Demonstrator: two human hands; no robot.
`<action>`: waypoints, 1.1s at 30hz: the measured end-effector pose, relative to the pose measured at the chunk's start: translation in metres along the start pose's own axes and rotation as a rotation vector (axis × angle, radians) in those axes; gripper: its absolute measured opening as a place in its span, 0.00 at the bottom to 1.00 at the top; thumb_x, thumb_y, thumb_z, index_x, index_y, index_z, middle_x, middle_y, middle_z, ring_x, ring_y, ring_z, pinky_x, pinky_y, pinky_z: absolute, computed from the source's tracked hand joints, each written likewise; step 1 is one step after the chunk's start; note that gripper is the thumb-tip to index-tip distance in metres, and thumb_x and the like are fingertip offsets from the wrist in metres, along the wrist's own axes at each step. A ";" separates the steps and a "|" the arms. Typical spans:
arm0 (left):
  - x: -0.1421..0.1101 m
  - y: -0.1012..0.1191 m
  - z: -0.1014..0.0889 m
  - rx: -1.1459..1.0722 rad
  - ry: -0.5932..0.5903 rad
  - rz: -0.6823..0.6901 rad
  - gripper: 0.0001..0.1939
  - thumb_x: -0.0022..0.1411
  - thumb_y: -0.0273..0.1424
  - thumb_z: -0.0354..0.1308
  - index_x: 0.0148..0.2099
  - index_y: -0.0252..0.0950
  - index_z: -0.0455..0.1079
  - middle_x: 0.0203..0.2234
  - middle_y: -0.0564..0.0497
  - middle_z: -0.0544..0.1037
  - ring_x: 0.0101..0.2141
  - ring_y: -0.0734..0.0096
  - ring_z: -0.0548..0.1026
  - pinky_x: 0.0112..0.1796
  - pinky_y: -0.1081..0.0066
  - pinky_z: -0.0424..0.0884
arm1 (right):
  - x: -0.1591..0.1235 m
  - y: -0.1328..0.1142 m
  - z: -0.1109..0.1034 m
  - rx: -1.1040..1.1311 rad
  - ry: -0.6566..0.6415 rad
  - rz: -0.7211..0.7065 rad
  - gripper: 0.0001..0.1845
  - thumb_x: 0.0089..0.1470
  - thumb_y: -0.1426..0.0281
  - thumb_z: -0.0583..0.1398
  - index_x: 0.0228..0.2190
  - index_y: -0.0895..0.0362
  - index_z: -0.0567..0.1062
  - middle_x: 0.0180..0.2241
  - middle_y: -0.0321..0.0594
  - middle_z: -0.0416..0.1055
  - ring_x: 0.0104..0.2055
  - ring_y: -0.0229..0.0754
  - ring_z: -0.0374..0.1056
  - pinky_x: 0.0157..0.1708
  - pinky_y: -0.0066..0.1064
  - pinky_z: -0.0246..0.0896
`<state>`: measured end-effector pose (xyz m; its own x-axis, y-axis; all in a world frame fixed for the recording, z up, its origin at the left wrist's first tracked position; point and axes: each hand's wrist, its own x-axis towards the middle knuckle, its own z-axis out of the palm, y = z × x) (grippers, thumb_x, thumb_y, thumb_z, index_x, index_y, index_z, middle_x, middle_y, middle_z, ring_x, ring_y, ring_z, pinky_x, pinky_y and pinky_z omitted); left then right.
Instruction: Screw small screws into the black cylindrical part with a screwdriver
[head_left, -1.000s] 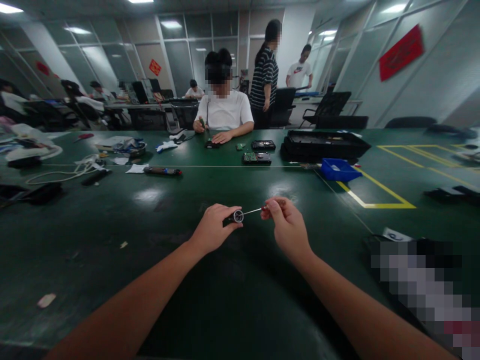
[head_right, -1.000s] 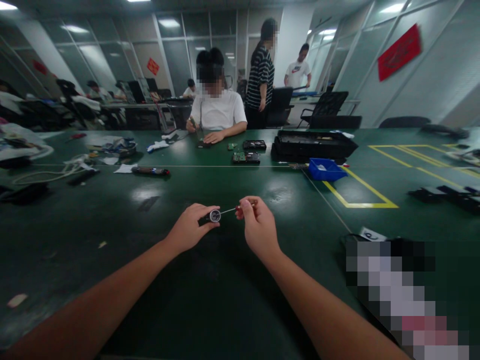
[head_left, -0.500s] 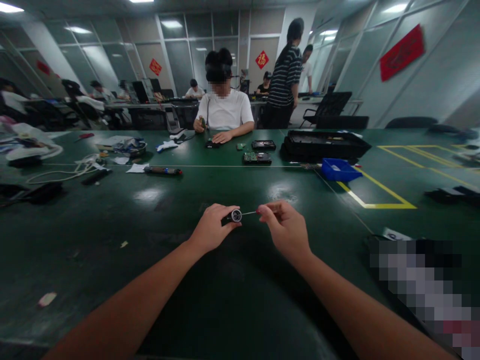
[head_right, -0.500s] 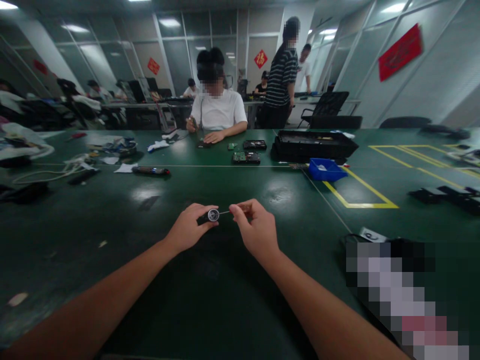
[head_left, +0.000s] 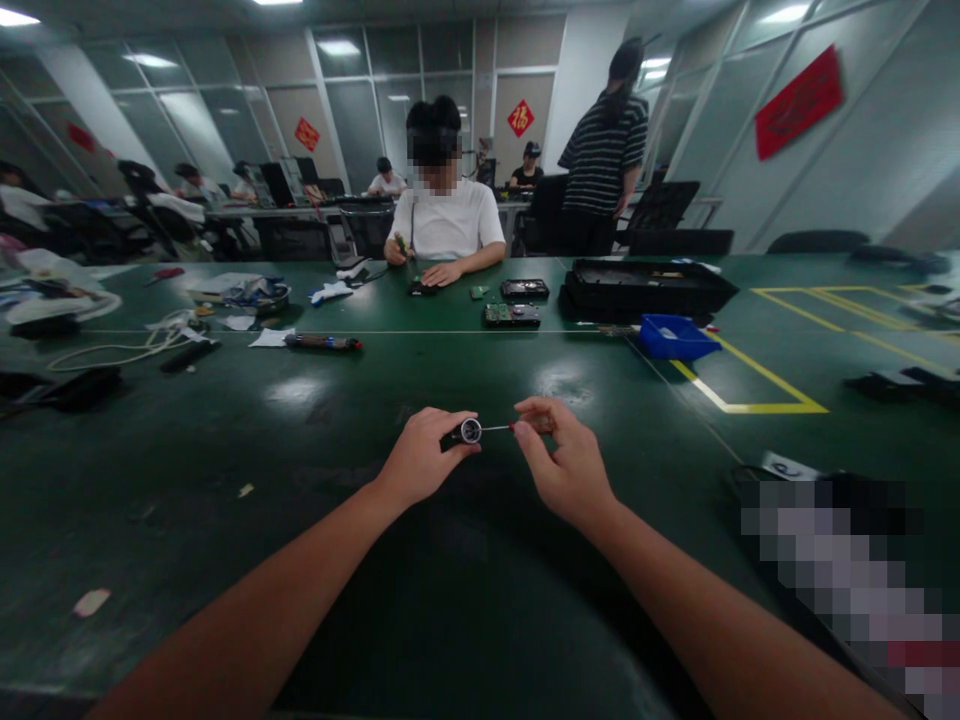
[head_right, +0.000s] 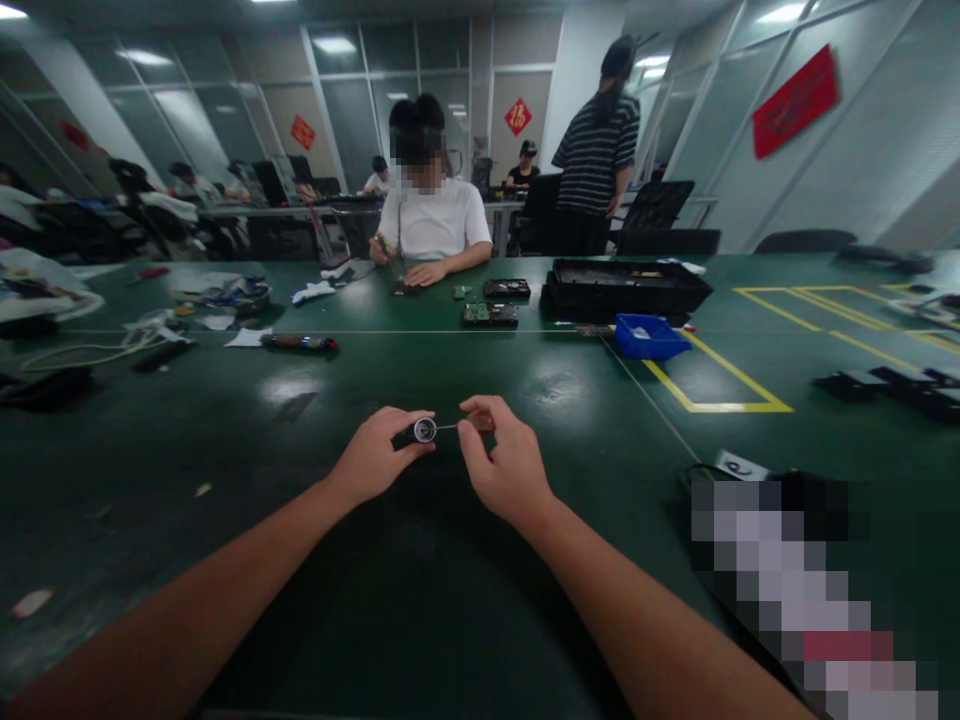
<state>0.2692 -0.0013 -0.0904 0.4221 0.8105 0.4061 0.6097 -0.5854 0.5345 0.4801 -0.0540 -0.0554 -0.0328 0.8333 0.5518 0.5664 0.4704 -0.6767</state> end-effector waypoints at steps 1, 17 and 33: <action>0.000 0.000 0.000 0.000 -0.001 0.003 0.20 0.61 0.36 0.65 0.56 0.43 0.73 0.46 0.50 0.80 0.47 0.60 0.74 0.49 0.56 0.69 | 0.000 -0.001 0.000 0.019 -0.011 -0.006 0.10 0.62 0.66 0.57 0.44 0.54 0.71 0.36 0.41 0.77 0.37 0.43 0.74 0.39 0.35 0.67; 0.002 0.002 -0.005 0.017 0.072 0.084 0.20 0.62 0.35 0.65 0.56 0.41 0.73 0.47 0.49 0.80 0.48 0.61 0.74 0.51 0.57 0.67 | 0.007 0.026 0.020 0.777 0.153 0.484 0.15 0.59 0.56 0.59 0.34 0.56 0.74 0.29 0.38 0.73 0.30 0.40 0.71 0.35 0.37 0.70; 0.003 0.002 -0.003 0.058 0.025 0.019 0.20 0.61 0.37 0.65 0.55 0.42 0.73 0.45 0.50 0.81 0.46 0.59 0.74 0.48 0.57 0.68 | 0.005 0.013 0.010 0.321 0.116 0.248 0.14 0.64 0.58 0.55 0.38 0.55 0.72 0.31 0.39 0.75 0.32 0.41 0.73 0.37 0.37 0.68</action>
<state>0.2692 -0.0001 -0.0856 0.4178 0.7980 0.4343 0.6399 -0.5978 0.4829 0.4792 -0.0411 -0.0661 0.1756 0.9031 0.3919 0.2593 0.3416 -0.9034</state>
